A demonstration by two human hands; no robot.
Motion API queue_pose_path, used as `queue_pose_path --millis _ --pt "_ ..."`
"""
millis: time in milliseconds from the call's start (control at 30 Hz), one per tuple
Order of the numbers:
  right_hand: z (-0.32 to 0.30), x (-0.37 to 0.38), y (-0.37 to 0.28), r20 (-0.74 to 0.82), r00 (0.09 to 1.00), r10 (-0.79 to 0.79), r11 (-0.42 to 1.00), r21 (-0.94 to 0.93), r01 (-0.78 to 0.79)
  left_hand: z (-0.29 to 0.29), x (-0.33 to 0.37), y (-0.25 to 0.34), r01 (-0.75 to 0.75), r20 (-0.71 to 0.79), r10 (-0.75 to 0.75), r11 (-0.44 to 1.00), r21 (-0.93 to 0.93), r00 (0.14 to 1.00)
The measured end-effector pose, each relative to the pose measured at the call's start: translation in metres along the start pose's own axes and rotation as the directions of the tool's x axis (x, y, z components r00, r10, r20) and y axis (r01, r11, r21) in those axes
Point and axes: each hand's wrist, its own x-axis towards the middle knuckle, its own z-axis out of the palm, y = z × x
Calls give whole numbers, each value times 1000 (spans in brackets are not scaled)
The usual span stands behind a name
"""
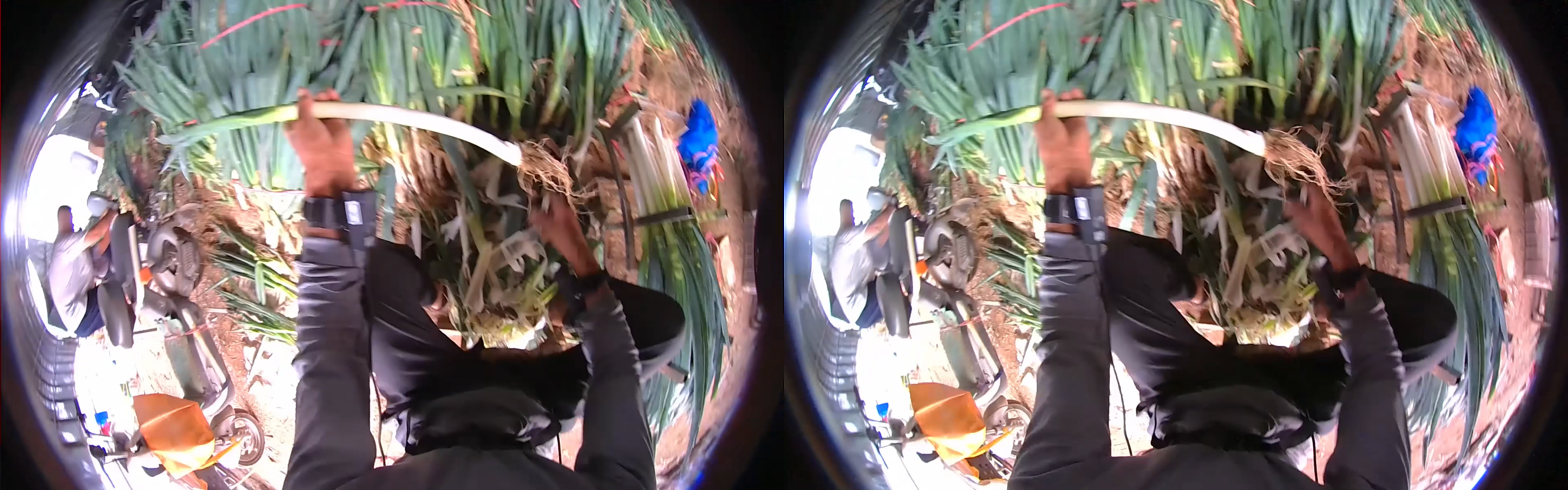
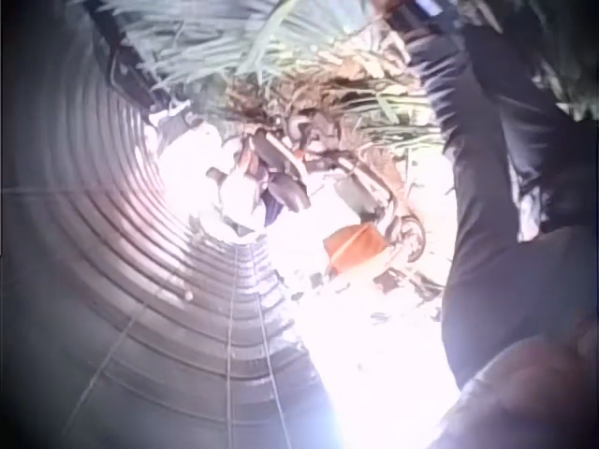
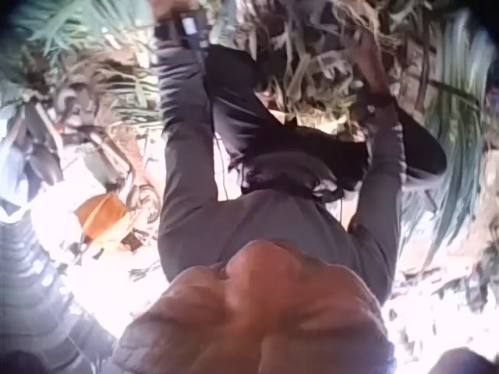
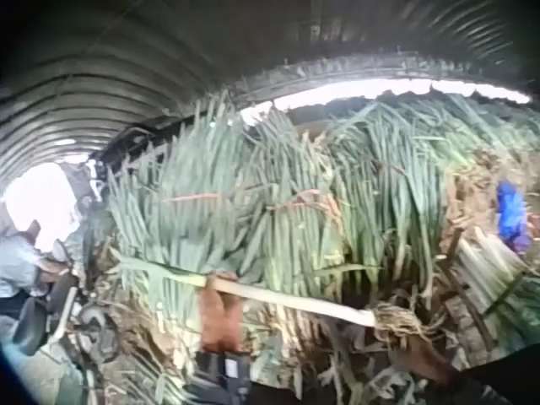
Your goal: The person cuts a red tie from a bundle of leeks, then peels the outer layers from individual leeks by hand. After cleaning each leek, they place it onto a metal rack and reach for another from the pile.
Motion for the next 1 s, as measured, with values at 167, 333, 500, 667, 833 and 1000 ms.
queue_pose_path --millis 167,333,500,667,833,1000 --pt "27 -2 0 392 907 -156 859 -400 320 38 -32 -37 180 78 -171 975 -129 982" --pt "81 25 -129 -44 949 -313 418 891 179 53 -58 -58 315 337 -299 949 7 893" --pt "106 38 -210 -180 860 -477 -69 984 167 94 -82 -51 367 429 -473 878 309 769" --pt "7 28 -210 -431 771 -469 237 780 579 102 -92 -95 327 507 -531 837 439 679" --pt "-242 -70 -217 -720 275 -638 550 -175 817 98 -98 -90 333 358 -723 622 708 591" --pt "-394 -199 -239 -480 301 -824 339 -843 -417 97 -96 -110 449 391 -762 630 634 516"
